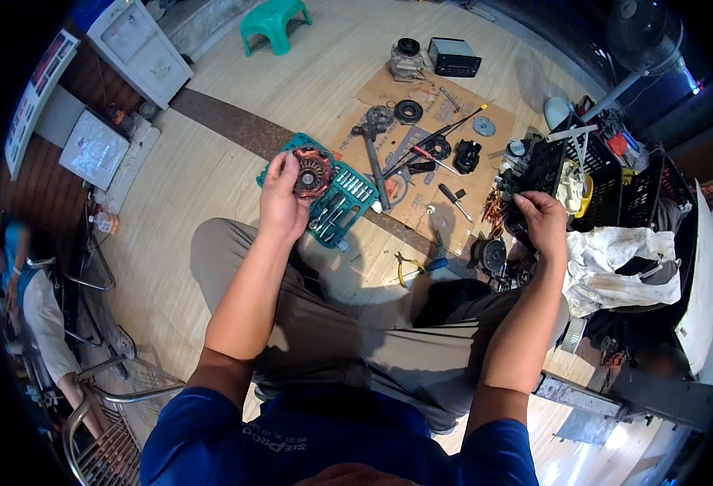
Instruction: The person works on an alternator stator by hand, handling individual wires and components while sitting on the floor.
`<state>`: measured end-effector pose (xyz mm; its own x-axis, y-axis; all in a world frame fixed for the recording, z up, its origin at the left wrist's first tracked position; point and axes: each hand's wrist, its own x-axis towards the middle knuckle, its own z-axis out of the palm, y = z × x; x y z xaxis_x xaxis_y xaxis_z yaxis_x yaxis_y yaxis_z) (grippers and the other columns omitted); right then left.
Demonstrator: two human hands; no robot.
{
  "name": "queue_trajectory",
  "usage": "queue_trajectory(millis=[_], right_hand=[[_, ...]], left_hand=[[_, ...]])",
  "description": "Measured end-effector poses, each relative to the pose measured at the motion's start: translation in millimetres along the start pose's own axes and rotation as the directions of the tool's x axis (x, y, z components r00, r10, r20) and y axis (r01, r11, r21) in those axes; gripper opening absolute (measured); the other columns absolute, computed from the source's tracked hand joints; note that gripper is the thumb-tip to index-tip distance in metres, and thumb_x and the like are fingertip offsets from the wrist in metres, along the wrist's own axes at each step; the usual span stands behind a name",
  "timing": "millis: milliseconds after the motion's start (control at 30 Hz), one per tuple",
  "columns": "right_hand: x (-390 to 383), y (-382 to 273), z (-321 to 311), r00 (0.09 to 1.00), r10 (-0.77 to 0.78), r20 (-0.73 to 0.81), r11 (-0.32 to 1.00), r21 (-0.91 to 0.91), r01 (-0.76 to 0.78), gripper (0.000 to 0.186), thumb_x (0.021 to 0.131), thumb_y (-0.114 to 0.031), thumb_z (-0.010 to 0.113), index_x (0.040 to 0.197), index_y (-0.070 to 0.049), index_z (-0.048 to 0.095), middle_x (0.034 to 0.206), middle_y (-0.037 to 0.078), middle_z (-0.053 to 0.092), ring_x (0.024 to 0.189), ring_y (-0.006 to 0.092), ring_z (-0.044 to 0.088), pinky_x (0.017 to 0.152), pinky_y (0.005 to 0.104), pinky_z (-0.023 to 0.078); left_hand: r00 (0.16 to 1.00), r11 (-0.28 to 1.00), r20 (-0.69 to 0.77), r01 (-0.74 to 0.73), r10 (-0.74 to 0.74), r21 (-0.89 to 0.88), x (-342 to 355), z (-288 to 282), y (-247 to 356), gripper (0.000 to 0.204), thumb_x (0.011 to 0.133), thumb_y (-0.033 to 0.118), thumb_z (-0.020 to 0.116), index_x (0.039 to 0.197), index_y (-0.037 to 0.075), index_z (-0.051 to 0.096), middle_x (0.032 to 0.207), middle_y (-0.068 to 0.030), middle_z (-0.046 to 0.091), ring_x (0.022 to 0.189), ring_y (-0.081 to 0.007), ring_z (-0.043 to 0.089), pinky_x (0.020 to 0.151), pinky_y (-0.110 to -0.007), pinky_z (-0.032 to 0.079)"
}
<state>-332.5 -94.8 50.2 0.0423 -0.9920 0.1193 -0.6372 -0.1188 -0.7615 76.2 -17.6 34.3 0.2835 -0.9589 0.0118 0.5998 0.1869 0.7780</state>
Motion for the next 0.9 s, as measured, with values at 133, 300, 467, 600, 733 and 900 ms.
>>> queue_trajectory(millis=[133, 300, 467, 600, 733, 900], right_hand=[[1, 4, 7, 0.996, -0.084, 0.027, 0.996, -0.04, 0.085, 0.031, 0.077, -0.014, 0.074, 0.102, 0.002, 0.066, 0.096, 0.017, 0.067, 0.084, 0.026, 0.065, 0.075, 0.034, 0.049], [-5, -59, 32, 0.956, -0.234, -0.175, 0.966, -0.152, 0.209, 0.038, 0.077, -0.014, 0.074, 0.111, 0.001, 0.064, 0.104, 0.019, 0.064, 0.093, 0.0299, 0.064, 0.082, 0.0363, 0.05], [-32, -106, 118, 0.96, -0.281, 0.021, 0.842, 0.485, 0.236, 0.025, 0.086, -0.007, 0.063, 0.11, 0.0, 0.062, 0.106, 0.016, 0.064, 0.099, 0.0291, 0.062, 0.087, 0.0335, 0.049], [-51, -136, 156, 0.859, -0.512, 0.008, 0.818, 0.311, 0.484, 0.04, 0.086, -0.008, 0.062, 0.123, 0.002, 0.051, 0.117, 0.023, 0.059, 0.108, 0.0387, 0.057, 0.095, 0.0404, 0.045], [-55, -148, 157, 0.952, -0.289, 0.103, 0.917, 0.315, 0.244, 0.031, 0.085, -0.012, 0.064, 0.114, -0.002, 0.059, 0.099, 0.021, 0.064, 0.091, 0.0374, 0.063, 0.078, 0.0388, 0.051], [-42, -139, 131, 0.832, -0.526, 0.178, 0.839, -0.051, 0.541, 0.01, 0.08, -0.013, 0.067, 0.088, -0.007, 0.066, 0.079, 0.013, 0.064, 0.076, 0.0329, 0.062, 0.067, 0.0408, 0.05]], left_hand=[[0.997, 0.991, -0.009, -0.076, 0.077, 0.106, -4, 7, -5, 0.027, 0.096, 0.027, 0.055, 0.112, 0.005, 0.051, 0.106, -0.0108, 0.064, 0.093, -0.0206, 0.065, 0.081, -0.035, 0.055], [0.994, 0.989, -0.054, -0.087, 0.094, 0.12, -10, 13, -11, 0.026, 0.098, 0.02, 0.053, 0.114, 0.001, 0.047, 0.103, -0.0128, 0.064, 0.091, -0.0202, 0.066, 0.081, -0.033, 0.056], [0.999, 0.993, 0.007, -0.046, 0.046, 0.105, -14, 18, -16, 0.026, 0.098, 0.018, 0.052, 0.116, 0.001, 0.046, 0.107, -0.0138, 0.064, 0.093, -0.0207, 0.065, 0.084, -0.034, 0.055], [0.998, 0.988, 0.051, -0.028, 0.02, 0.153, -15, 13, -27, 0.028, 0.097, 0.017, 0.053, 0.12, 0.002, 0.047, 0.107, -0.0125, 0.064, 0.094, -0.0203, 0.065, 0.084, -0.034, 0.054], [0.997, 0.956, 0.04, -0.076, 0.067, 0.285, -16, 9, -27, 0.026, 0.095, 0.014, 0.056, 0.118, 0.002, 0.051, 0.102, -0.0084, 0.064, 0.091, -0.0148, 0.063, 0.082, -0.029, 0.052], [0.992, 0.616, 0.117, -0.061, -0.051, 0.785, -22, 19, -16, 0.023, 0.088, 0.01, 0.064, 0.108, 0.002, 0.059, 0.092, -0.0037, 0.063, 0.082, -0.0096, 0.058, 0.076, -0.024, 0.048]])
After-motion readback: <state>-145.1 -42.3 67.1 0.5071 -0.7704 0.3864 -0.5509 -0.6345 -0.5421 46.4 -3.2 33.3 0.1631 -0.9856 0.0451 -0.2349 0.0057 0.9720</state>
